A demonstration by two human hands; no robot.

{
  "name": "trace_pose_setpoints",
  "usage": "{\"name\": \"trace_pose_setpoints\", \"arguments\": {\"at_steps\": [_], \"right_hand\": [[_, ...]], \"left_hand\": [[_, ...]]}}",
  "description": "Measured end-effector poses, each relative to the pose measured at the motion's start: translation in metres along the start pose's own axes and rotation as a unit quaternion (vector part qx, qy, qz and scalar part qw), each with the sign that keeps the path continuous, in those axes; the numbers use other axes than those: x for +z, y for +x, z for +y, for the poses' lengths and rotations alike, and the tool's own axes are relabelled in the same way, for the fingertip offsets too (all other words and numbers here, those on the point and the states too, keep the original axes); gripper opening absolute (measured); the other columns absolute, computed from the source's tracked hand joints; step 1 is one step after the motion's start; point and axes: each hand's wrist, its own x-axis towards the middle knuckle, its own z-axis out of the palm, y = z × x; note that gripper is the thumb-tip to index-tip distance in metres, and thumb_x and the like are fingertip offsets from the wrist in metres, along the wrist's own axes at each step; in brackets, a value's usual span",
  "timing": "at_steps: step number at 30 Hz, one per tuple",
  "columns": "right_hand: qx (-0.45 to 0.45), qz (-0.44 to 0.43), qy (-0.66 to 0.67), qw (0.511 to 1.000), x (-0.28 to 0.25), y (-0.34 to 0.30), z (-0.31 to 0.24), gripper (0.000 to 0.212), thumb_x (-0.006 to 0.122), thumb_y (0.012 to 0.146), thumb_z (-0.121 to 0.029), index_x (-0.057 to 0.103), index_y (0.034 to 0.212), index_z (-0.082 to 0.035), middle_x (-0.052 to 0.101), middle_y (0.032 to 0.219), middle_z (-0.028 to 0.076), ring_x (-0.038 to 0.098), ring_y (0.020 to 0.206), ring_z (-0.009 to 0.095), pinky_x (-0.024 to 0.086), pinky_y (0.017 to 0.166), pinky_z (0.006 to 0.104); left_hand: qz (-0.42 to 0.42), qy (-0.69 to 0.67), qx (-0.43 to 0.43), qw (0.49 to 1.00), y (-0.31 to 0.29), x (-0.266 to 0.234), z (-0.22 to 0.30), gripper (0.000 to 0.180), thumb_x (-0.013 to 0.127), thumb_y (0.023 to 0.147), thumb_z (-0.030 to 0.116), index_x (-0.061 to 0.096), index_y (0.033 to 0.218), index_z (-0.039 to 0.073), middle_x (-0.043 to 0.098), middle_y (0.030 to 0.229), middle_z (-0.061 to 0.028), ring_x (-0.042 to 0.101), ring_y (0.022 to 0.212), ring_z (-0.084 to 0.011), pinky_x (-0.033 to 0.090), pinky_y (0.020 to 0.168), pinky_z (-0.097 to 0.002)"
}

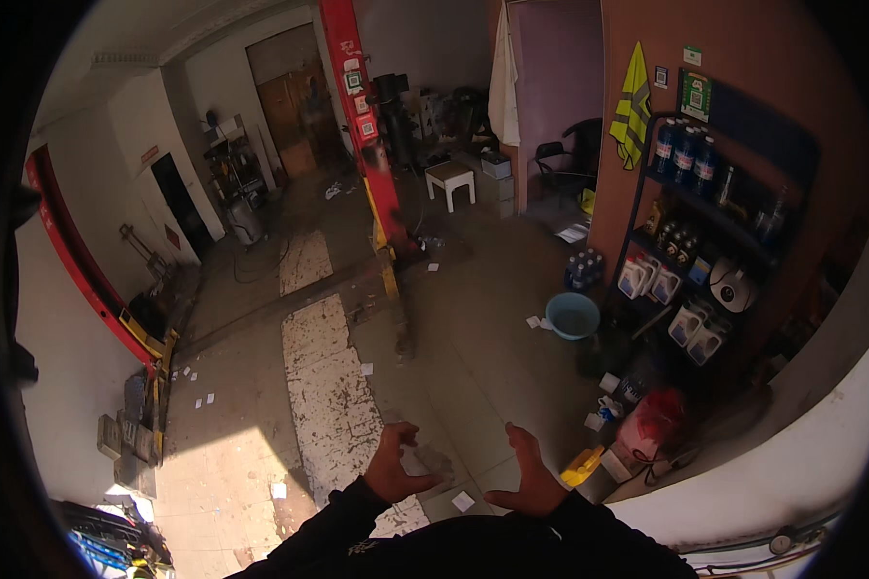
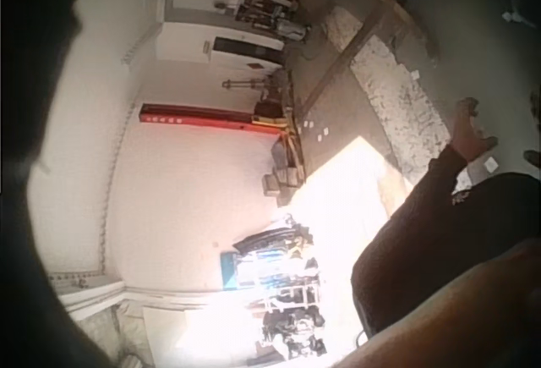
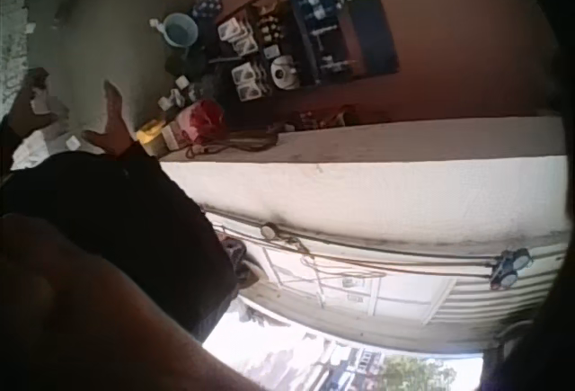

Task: The person removes a steering column assembly from a white car, walks to a tool chest to select a drill and bit, then returns to the car to use the drill on the steering column area. The person also handles a smartphone briefly while working inside the vehicle.

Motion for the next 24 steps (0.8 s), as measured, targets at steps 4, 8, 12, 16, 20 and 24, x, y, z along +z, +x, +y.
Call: {"name": "trace_pose_setpoints", "arguments": {"at_steps": [4,8,12,16,20,24], "right_hand": [[0.14,0.199,0.068,0.968,-0.017,0.098,0.079,0.036,0.087,0.088,-0.022,0.056,0.096,-0.006,0.056,0.078,0.004,0.054,0.07,0.017,0.046,0.067,0.0378],[0.242,0.148,0.106,0.953,-0.026,0.227,0.182,0.035,0.086,0.089,-0.023,0.057,0.102,-0.006,0.056,0.079,0.005,0.056,0.073,0.019,0.048,0.07,0.0387],[0.022,-0.061,0.063,0.996,-0.023,0.427,0.245,0.053,0.083,0.093,-0.037,0.064,0.13,-0.004,0.067,0.103,0.016,0.067,0.102,0.032,0.054,0.095,0.0441],[-0.163,-0.284,-0.119,0.937,-0.023,0.626,0.288,0.071,0.074,0.098,-0.051,0.06,0.15,-0.005,0.069,0.132,0.024,0.066,0.126,0.043,0.051,0.113,0.0477],[-0.055,-0.393,-0.034,0.917,0.001,0.787,0.373,0.068,0.069,0.102,-0.052,0.06,0.15,-0.005,0.068,0.139,0.023,0.065,0.128,0.042,0.052,0.11,0.048],[0.016,-0.376,-0.17,0.911,0.021,0.895,0.476,0.067,0.07,0.1,-0.051,0.061,0.149,-0.007,0.07,0.135,0.023,0.066,0.124,0.043,0.054,0.106,0.0499]], "left_hand": [[-0.059,0.081,0.134,0.986,0.198,0.035,-0.048,0.043,0.094,0.08,0.017,0.053,0.089,0.005,0.06,0.089,-0.0069,0.057,0.076,-0.0215,0.045,0.065,-0.0369],[-0.097,0.04,-0.053,0.993,0.341,0.069,-0.141,0.049,0.095,0.078,0.024,0.051,0.091,0.006,0.061,0.091,-0.0094,0.058,0.077,-0.0225,0.046,0.066,-0.0369],[-0.176,0.217,-0.2,0.939,0.426,0.076,-0.208,0.066,0.093,0.078,0.047,0.062,0.125,0.012,0.061,0.134,-0.0184,0.063,0.116,-0.0324,0.054,0.086,-0.055],[-0.323,0.426,-0.238,0.811,0.496,0.047,-0.293,0.119,0.085,0.07,0.08,0.041,0.169,0.031,0.015,0.182,-0.0206,0.018,0.165,-0.0505,0.028,0.112,-0.0895],[-0.263,0.345,-0.356,0.828,0.562,0.03,-0.418,0.122,0.084,0.065,0.088,0.045,0.166,0.031,0.02,0.18,-0.0224,0.025,0.163,-0.0501,0.027,0.113,-0.0882],[-0.428,0.421,-0.345,0.722,0.699,0.062,-0.546,0.115,0.08,0.068,0.09,0.05,0.163,0.034,0.022,0.18,-0.0182,0.029,0.162,-0.0457,0.026,0.11,-0.092]]}}
